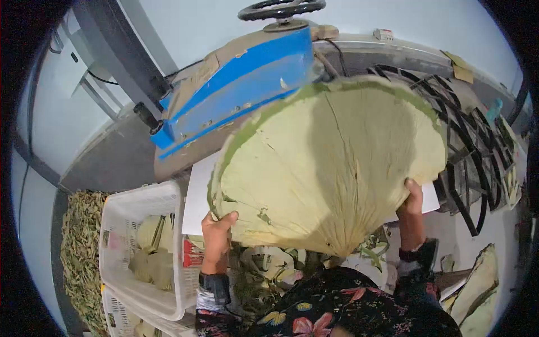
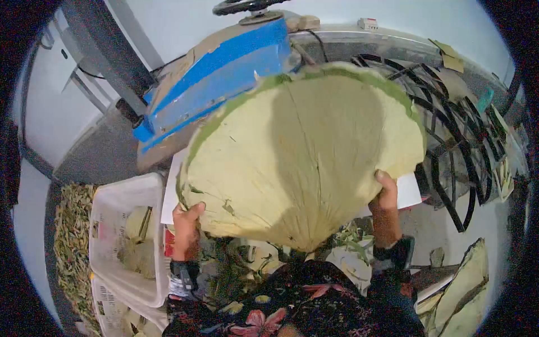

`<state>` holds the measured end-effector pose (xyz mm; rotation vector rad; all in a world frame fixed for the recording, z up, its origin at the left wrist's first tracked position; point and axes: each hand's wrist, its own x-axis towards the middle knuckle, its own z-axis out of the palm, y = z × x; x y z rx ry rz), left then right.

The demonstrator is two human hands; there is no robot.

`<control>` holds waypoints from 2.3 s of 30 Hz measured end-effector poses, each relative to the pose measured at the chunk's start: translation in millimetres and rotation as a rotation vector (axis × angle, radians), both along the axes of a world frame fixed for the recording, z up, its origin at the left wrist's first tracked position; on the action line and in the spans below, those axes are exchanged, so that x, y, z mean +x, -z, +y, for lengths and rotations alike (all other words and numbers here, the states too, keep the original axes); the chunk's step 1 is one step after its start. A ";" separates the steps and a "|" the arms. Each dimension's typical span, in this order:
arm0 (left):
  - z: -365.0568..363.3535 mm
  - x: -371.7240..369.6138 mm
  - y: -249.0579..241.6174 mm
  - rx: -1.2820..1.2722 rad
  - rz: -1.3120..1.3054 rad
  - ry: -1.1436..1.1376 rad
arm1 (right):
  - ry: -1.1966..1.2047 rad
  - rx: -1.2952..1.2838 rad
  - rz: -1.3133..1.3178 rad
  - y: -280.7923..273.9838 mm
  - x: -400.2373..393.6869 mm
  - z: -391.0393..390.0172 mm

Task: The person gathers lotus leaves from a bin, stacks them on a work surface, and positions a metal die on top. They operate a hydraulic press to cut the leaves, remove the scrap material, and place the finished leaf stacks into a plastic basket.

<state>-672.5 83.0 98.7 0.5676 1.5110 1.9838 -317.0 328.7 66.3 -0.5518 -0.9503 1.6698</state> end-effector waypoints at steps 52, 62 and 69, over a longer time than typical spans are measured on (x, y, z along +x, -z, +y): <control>77.8 87.9 25.9 -0.360 1.402 0.595 | 0.427 0.345 -1.939 26.1 458.7 326.5; 80.0 87.6 38.5 -0.202 1.402 0.516 | 0.582 0.657 -1.937 -14.0 467.4 329.7; 76.1 86.6 40.2 -0.241 1.436 0.562 | 0.507 1.027 -1.692 -74.4 229.2 141.1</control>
